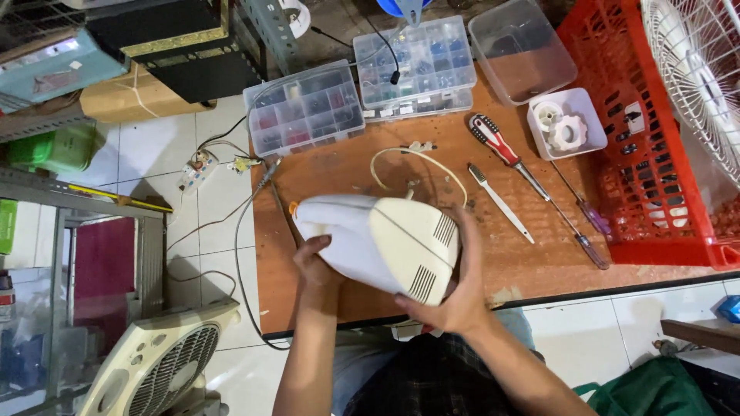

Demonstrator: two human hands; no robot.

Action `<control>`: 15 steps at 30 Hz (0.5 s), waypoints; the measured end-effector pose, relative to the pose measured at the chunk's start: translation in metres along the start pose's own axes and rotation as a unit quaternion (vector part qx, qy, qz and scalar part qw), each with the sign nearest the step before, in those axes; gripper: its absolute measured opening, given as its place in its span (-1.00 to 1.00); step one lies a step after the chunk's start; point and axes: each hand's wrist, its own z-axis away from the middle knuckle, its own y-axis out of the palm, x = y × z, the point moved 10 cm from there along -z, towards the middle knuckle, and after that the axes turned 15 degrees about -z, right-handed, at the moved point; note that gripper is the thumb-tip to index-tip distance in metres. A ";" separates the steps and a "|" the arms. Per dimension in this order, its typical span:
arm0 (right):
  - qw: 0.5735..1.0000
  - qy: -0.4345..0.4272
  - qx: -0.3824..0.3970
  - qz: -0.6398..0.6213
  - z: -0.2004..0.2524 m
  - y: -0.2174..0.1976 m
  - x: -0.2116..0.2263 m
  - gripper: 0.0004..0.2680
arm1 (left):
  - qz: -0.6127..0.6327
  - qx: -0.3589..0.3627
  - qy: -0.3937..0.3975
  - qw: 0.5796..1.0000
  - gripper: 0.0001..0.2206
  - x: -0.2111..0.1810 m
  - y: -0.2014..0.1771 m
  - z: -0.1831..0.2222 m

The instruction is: The person is reassembling the plastic shell of a hand mixer, aligning the internal components and snapping the two halves of the housing together.

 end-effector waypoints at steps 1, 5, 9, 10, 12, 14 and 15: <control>1.000 0.000 -0.001 0.000 0.006 -0.003 -0.004 0.02 | -0.001 0.000 -0.001 1.000 -0.28 -0.005 0.008 0.006; 0.998 -0.027 -0.059 -0.015 0.016 -0.013 0.002 0.12 | 0.049 0.037 0.000 0.998 -0.38 0.004 0.003 0.000; 0.997 -0.024 -0.073 0.021 0.007 -0.003 0.008 0.07 | 0.044 0.071 0.000 0.997 -0.57 -0.053 0.078 0.043; 0.997 -0.024 -0.074 0.022 0.005 -0.002 0.015 0.07 | 0.043 0.072 -0.001 0.997 -0.57 -0.033 0.057 0.031; 1.000 0.015 -0.016 0.001 -0.002 0.015 0.019 -0.12 | 0.060 0.136 0.041 0.988 -0.40 -0.006 0.025 0.010; 0.999 0.032 -0.007 0.020 -0.005 0.011 0.019 -0.13 | 0.058 0.141 0.047 0.987 -0.42 -0.012 0.024 0.014; 0.998 0.047 0.004 0.041 -0.008 0.009 0.018 -0.13 | 0.057 0.147 0.054 0.986 -0.44 -0.016 0.025 0.015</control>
